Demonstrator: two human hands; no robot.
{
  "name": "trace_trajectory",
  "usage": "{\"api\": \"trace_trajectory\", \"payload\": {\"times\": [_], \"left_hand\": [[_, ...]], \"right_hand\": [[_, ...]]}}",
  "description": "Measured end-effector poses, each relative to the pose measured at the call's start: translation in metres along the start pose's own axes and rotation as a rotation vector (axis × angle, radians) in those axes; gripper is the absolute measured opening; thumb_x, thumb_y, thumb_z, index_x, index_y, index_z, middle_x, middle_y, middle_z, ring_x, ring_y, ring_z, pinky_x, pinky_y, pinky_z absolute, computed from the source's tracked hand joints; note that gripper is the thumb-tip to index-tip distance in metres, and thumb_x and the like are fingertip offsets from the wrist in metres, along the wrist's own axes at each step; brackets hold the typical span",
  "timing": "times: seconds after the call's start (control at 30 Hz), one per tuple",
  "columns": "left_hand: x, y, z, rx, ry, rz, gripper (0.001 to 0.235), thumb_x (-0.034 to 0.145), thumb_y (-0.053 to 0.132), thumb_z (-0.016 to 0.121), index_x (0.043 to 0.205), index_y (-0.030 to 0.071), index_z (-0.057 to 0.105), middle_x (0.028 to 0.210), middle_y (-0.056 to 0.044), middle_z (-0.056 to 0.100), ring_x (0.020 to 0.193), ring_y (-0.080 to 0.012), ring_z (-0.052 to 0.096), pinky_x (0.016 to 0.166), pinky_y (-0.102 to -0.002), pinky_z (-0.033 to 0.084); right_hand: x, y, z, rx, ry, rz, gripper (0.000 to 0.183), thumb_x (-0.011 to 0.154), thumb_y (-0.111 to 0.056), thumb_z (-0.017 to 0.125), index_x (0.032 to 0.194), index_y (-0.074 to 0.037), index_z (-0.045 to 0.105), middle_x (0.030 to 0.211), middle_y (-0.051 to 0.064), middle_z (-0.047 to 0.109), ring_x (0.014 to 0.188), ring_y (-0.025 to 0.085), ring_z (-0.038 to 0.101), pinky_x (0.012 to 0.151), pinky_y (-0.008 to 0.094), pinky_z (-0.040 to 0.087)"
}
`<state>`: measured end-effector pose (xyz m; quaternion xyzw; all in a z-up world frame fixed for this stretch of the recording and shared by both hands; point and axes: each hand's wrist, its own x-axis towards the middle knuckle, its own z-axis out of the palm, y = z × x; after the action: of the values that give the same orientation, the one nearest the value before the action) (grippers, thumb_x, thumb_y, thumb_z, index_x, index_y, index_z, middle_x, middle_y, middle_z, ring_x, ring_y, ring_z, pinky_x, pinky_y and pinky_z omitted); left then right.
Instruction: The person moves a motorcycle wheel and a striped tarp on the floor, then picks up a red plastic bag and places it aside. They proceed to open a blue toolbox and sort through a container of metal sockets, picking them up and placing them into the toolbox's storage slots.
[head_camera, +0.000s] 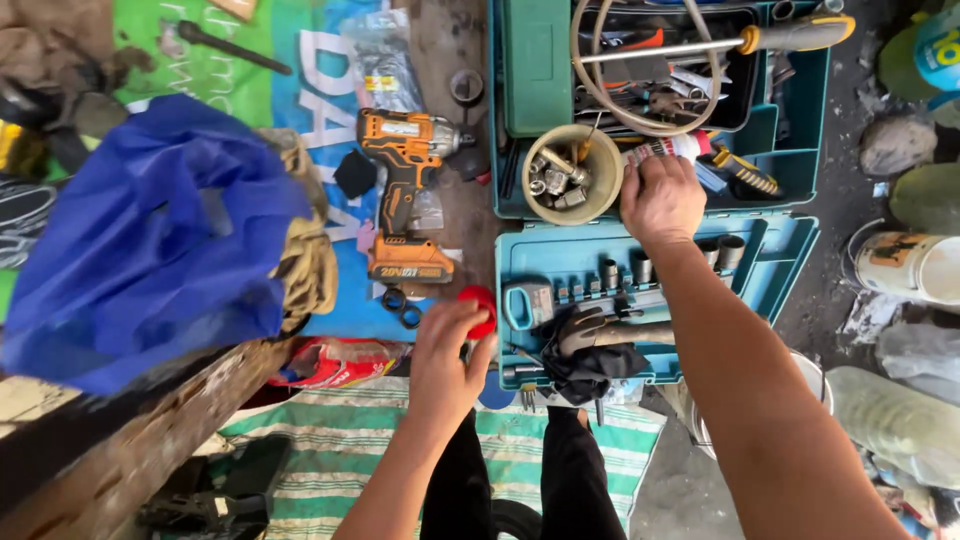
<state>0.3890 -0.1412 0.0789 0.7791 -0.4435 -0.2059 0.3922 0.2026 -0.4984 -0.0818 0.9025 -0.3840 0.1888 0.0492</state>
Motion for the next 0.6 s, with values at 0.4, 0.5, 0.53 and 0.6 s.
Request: {"api": "trace_trajectory", "payload": {"times": [0.4,0.5,0.53,0.6], "left_hand": [[0.226,0.027,0.076,0.481,-0.105,0.143,0.031,0.089,0.019,0.089,0.119,0.011,0.086,0.160,-0.022,0.045,0.150,-0.0583,0.036,0.096,-0.065,0.054],[0.229,0.005,0.096,0.556,-0.180,0.139,0.029,0.087,0.019,0.089,0.116,0.015,0.087,0.153,-0.017,0.054,0.148,-0.0524,0.042,0.094,-0.058,0.055],[0.230,-0.005,0.103,0.569,-0.172,0.136,0.028,0.087,0.020,0.090,0.114,0.017,0.086,0.147,-0.013,0.058,0.146,-0.0489,0.045,0.091,-0.056,0.056],[0.227,0.000,0.097,0.530,-0.199,0.140,0.018,0.093,0.021,0.085,0.110,0.014,0.085,0.149,-0.010,0.058,0.149,-0.0465,0.042,0.094,-0.055,0.055]], "right_hand": [[-0.013,0.000,0.008,-0.090,-0.081,0.025,0.035,0.109,-0.050,0.063,0.080,-0.031,0.064,0.077,-0.006,0.067,0.074,0.022,0.075,0.066,0.036,0.061],[-0.013,-0.004,0.004,-0.096,-0.091,0.044,0.037,0.109,-0.049,0.064,0.077,-0.030,0.064,0.073,-0.006,0.065,0.073,0.022,0.075,0.065,0.037,0.062],[-0.011,-0.005,0.005,-0.105,-0.083,0.043,0.038,0.109,-0.049,0.064,0.076,-0.031,0.064,0.072,-0.007,0.064,0.072,0.021,0.075,0.065,0.036,0.062],[-0.015,-0.002,0.009,-0.095,-0.080,0.043,0.037,0.109,-0.048,0.064,0.076,-0.031,0.064,0.071,-0.007,0.065,0.070,0.021,0.075,0.064,0.037,0.062]]}}
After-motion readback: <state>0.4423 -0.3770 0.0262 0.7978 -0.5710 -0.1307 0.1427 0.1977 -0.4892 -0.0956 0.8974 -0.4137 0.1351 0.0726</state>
